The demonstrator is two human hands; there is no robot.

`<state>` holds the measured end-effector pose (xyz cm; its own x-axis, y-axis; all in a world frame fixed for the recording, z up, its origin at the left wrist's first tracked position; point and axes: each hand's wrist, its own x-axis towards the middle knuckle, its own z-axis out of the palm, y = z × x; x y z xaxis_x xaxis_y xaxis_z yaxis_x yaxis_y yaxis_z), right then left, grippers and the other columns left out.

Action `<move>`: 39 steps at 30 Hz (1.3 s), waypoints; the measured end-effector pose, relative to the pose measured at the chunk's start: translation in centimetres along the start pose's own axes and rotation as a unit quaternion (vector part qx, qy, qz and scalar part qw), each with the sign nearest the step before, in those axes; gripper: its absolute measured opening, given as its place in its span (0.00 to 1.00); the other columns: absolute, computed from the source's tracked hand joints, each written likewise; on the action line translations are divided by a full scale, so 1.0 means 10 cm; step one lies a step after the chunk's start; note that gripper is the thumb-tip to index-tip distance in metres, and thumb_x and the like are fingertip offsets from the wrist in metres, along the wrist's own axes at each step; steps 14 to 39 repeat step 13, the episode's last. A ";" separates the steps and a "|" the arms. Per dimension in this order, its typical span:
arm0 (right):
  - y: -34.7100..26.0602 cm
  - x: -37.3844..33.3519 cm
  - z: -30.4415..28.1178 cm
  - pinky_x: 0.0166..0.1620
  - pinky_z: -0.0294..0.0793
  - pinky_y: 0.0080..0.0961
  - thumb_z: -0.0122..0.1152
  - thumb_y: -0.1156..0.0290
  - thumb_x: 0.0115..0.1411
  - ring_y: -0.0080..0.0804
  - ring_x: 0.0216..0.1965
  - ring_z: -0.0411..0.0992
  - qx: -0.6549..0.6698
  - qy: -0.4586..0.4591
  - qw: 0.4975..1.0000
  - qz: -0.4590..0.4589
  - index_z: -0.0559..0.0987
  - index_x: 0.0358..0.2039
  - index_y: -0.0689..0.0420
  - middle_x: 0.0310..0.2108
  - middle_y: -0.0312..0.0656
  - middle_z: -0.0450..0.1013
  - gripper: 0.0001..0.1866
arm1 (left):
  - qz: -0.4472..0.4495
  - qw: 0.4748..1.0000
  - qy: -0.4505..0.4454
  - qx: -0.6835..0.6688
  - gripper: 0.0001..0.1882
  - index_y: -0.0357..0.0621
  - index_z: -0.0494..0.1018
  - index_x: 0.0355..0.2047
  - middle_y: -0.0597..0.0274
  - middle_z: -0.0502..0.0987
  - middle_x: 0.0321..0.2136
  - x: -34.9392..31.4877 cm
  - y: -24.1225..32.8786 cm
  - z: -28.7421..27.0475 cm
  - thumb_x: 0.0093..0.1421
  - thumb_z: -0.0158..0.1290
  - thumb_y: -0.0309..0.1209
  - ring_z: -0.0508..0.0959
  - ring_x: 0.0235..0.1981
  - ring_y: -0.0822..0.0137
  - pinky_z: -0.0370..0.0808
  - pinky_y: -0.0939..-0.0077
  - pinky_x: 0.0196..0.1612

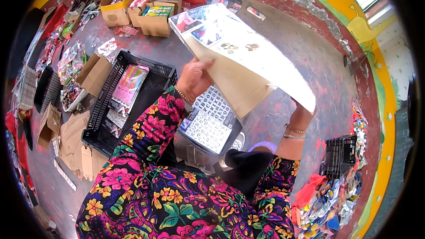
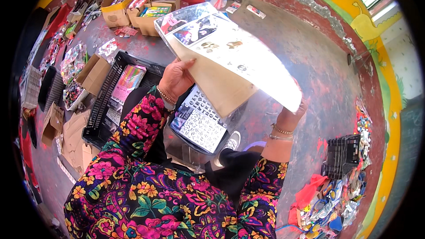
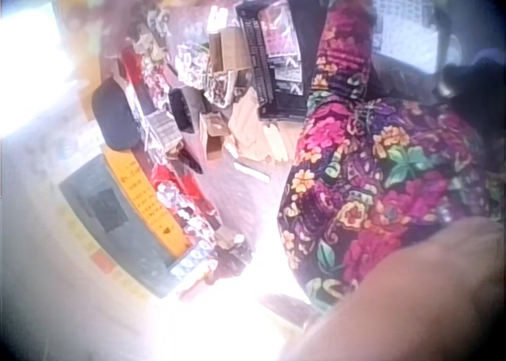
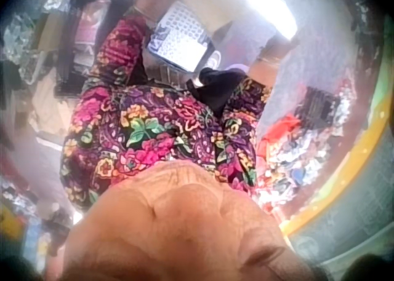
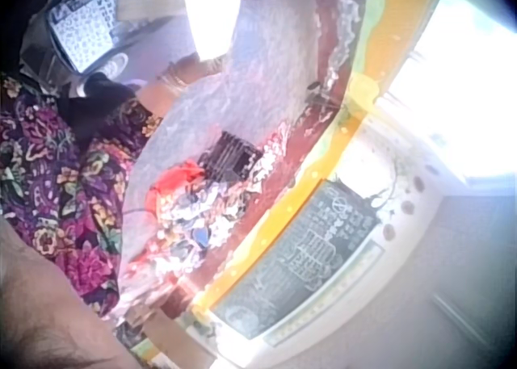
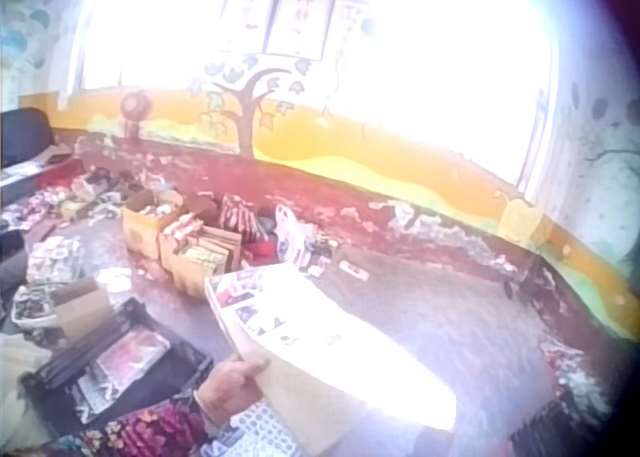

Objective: The person sits on a low stool and sorts through various sheets of temporary tattoos and stickers. They pick up sheets from a black crate, flip them over to view different designs, and place them back into the crate or onto a pile on their lap.

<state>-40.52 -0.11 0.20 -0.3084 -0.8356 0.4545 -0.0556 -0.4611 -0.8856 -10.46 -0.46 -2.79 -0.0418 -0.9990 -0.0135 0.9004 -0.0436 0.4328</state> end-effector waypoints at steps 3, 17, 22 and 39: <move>-0.06 -0.04 0.13 0.41 0.67 0.18 0.45 0.83 0.52 0.24 0.35 0.70 -0.056 -0.021 0.998 0.007 0.77 0.36 0.68 0.34 0.41 0.74 0.13 | 0.024 0.998 0.045 -0.021 0.20 0.34 0.58 0.50 0.51 0.68 0.48 0.08 0.02 -0.11 0.56 0.39 0.19 0.70 0.48 0.56 0.64 0.57 0.54; 0.00 -0.01 0.00 0.37 0.70 0.21 0.43 0.57 0.63 0.32 0.38 0.71 0.324 -0.138 0.901 0.256 0.59 0.52 0.57 0.40 0.51 0.71 0.22 | 0.014 0.998 0.067 0.004 0.22 0.35 0.58 0.52 0.51 0.68 0.48 0.08 0.14 -0.24 0.55 0.38 0.23 0.69 0.49 0.55 0.60 0.54 0.55; 0.00 -0.01 0.00 0.37 0.70 0.21 0.43 0.57 0.63 0.32 0.38 0.71 0.324 -0.138 0.901 0.256 0.59 0.52 0.57 0.40 0.51 0.71 0.22 | 0.014 0.998 0.067 0.004 0.22 0.35 0.58 0.52 0.51 0.68 0.48 0.08 0.14 -0.24 0.55 0.38 0.23 0.69 0.49 0.55 0.60 0.54 0.55; 0.00 -0.01 0.00 0.37 0.70 0.21 0.43 0.57 0.63 0.32 0.38 0.71 0.324 -0.138 0.901 0.256 0.59 0.52 0.57 0.40 0.51 0.71 0.22 | 0.014 0.998 0.067 0.004 0.22 0.35 0.58 0.52 0.51 0.68 0.48 0.08 0.14 -0.24 0.55 0.38 0.23 0.69 0.49 0.55 0.60 0.54 0.55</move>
